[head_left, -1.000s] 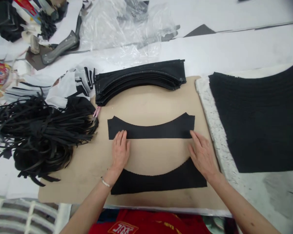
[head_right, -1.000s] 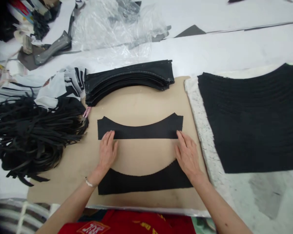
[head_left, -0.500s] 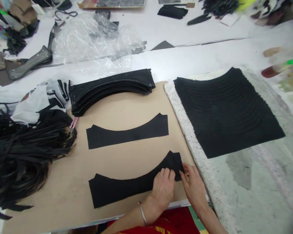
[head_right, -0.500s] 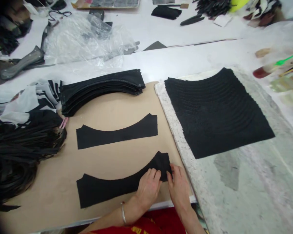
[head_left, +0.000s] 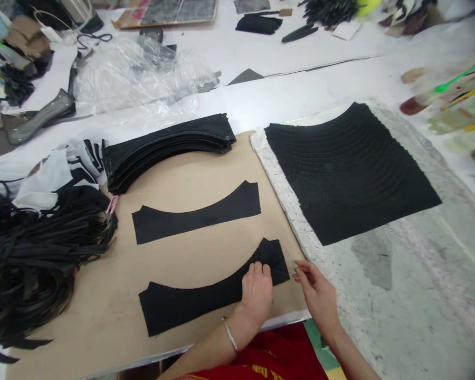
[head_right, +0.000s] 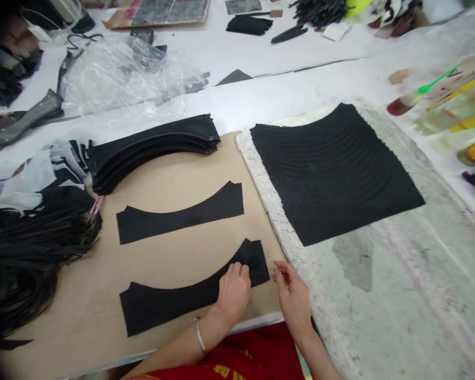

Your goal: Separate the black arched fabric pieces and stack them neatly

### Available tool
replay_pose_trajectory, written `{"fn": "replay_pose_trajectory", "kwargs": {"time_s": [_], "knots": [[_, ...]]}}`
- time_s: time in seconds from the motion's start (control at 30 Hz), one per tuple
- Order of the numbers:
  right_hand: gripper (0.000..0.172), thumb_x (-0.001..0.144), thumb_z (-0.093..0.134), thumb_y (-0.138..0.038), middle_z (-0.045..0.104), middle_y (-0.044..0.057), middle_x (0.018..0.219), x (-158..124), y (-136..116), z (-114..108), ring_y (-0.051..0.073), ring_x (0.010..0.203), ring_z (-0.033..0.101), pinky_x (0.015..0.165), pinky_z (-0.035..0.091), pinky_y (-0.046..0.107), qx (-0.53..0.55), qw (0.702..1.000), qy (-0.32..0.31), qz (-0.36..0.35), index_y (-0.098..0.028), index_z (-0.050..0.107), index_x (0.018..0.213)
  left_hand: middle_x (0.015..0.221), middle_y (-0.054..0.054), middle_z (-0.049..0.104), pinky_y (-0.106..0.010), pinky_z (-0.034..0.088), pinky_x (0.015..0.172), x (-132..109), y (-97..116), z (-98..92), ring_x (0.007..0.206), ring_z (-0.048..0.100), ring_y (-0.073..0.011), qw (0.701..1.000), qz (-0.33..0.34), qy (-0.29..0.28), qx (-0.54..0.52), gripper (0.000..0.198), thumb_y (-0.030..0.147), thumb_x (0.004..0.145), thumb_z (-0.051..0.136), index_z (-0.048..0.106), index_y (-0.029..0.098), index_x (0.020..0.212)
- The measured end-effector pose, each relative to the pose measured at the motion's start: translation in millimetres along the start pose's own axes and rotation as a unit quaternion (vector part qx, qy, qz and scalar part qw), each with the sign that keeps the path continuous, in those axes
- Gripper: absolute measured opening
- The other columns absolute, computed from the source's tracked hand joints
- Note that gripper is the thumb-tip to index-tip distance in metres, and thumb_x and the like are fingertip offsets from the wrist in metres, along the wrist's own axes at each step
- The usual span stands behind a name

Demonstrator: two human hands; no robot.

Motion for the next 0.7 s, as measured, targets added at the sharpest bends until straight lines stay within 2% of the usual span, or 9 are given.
{"fn": "replay_pose_trajectory", "kwargs": {"time_s": [0.13, 0.27, 0.4, 0.5, 0.6, 0.7], "knots": [[0.042, 0.086, 0.053, -0.055, 0.068, 0.009, 0.098, -5.7, 2.8, 7.7, 0.024, 0.085, 0.066, 0.086, 0.052, 0.041, 0.065, 0.998, -0.016, 0.020, -0.019, 0.059, 0.107, 0.086, -0.006, 0.064, -0.029, 0.043, 0.063, 2.0, -17.3, -12.1, 0.074, 0.063, -0.0182, 0.995, -0.059, -0.006, -0.086, 0.019, 0.011, 0.088, 0.044, 0.061, 0.020, 0.085], [0.037, 0.090, 0.048, -0.049, 0.066, 0.009, 0.108, -7.8, -3.7, 28.8, 0.023, 0.097, 0.064, 0.093, 0.050, 0.041, 0.069, 0.996, -0.054, -0.020, -0.020, 0.057, 0.112, 0.077, -0.002, 0.063, -0.029, 0.040, 0.064, 1.9, -28.6, -17.8, 0.068, 0.060, -0.0168, 0.979, -0.099, -0.012, -0.177, 0.019, 0.011, 0.086, 0.044, 0.058, 0.021, 0.078], [0.039, 0.090, 0.042, -0.042, 0.065, 0.010, 0.104, -3.4, -9.7, 47.5, 0.022, 0.090, 0.064, 0.084, 0.054, 0.039, 0.022, 0.996, -0.067, -0.059, -0.018, 0.055, 0.118, 0.079, -0.004, 0.062, -0.030, 0.042, 0.070, -1.6, -30.5, -19.5, 0.074, 0.060, -0.0179, 0.962, -0.102, 0.004, -0.252, 0.017, 0.012, 0.087, 0.040, 0.053, 0.022, 0.081], [0.045, 0.087, 0.046, -0.042, 0.062, 0.008, 0.097, 0.9, -21.2, 52.8, 0.021, 0.083, 0.062, 0.076, 0.053, 0.038, -0.023, 0.994, -0.055, -0.089, -0.017, 0.053, 0.125, 0.078, -0.004, 0.059, -0.031, 0.043, 0.071, -3.1, -42.1, -24.4, 0.073, 0.059, -0.0182, 0.948, -0.115, 0.030, -0.296, 0.017, 0.017, 0.091, 0.034, 0.048, 0.022, 0.083], [0.052, 0.087, 0.047, -0.041, 0.057, 0.004, 0.087, 3.3, -31.4, 57.7, 0.018, 0.070, 0.057, 0.068, 0.051, 0.035, -0.061, 0.991, -0.060, -0.106, -0.017, 0.047, 0.133, 0.072, -0.001, 0.055, -0.031, 0.042, 0.069, -5.8, -77.8, -42.3, 0.067, 0.054, -0.0168, 0.918, -0.150, 0.101, -0.352, 0.014, 0.021, 0.090, 0.036, 0.046, 0.023, 0.080], [0.056, 0.085, 0.049, -0.041, 0.053, 0.002, 0.083, 5.2, -32.1, 60.0, 0.017, 0.064, 0.054, 0.066, 0.050, 0.035, -0.092, 0.989, -0.055, -0.103, -0.017, 0.044, 0.135, 0.066, 0.002, 0.050, -0.030, 0.042, 0.066, -22.0, -141.4, -66.9, 0.063, 0.051, -0.0156, 0.874, -0.209, 0.192, -0.395, 0.013, 0.028, 0.086, 0.042, 0.047, 0.023, 0.076]]}}
Point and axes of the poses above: each hand's wrist, its own x-axis towards the middle knuckle, its own z-axis out of the palm, y = z × x, the point moved 10 cm from there along x, towards the middle knuckle
